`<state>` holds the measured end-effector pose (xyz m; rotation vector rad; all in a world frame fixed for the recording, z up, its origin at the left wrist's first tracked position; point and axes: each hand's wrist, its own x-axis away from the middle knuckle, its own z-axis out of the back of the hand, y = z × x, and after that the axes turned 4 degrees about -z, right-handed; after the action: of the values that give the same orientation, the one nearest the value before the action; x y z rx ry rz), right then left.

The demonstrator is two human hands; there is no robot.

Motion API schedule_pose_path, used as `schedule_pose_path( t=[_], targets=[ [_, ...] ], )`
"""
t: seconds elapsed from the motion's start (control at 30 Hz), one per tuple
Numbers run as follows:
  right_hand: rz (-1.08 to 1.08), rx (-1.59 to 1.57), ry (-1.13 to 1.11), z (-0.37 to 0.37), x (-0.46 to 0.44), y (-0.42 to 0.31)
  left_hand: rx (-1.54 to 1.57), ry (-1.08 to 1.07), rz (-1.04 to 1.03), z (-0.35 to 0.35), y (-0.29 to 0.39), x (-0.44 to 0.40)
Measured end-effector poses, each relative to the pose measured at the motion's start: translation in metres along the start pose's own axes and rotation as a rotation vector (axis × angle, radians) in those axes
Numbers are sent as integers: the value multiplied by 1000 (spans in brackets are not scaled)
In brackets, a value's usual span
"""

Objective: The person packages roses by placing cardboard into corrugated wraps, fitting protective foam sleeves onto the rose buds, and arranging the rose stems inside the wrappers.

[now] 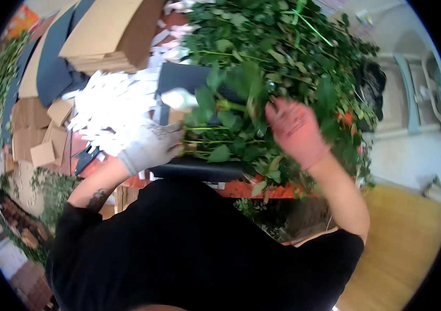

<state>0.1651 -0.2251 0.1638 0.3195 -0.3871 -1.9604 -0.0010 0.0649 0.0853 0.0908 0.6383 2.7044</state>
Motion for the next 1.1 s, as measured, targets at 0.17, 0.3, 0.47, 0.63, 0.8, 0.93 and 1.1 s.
schedule_pose_path(
  t=[0.17, 0.3, 0.47, 0.63, 0.8, 0.93, 1.1],
  targets=[
    [-31, 1, -343, -31, -17, -53, 17, -28, 5, -5, -3, -1],
    [-211, -128, -346, 20, -56, -78, 2, -69, 20, -6, -5, -2],
    [-154, -337, -347, -30, -95, -121, 26, 12, 23, -14, -5, 1],
    [-58, -376, -176, -75, -92, -115, 82, -20, 61, -9, -4, 2],
    [24, -289, -255, -62, -94, -118, 53, -128, 87, -1, -4, -2],
    [6, -335, -33, -77, -84, -119, 120, -82, 55, 4, -7, -1],
    [-22, -349, -60, -79, -84, -122, 341, 344, 160, -17, -41, -9]
  ],
)
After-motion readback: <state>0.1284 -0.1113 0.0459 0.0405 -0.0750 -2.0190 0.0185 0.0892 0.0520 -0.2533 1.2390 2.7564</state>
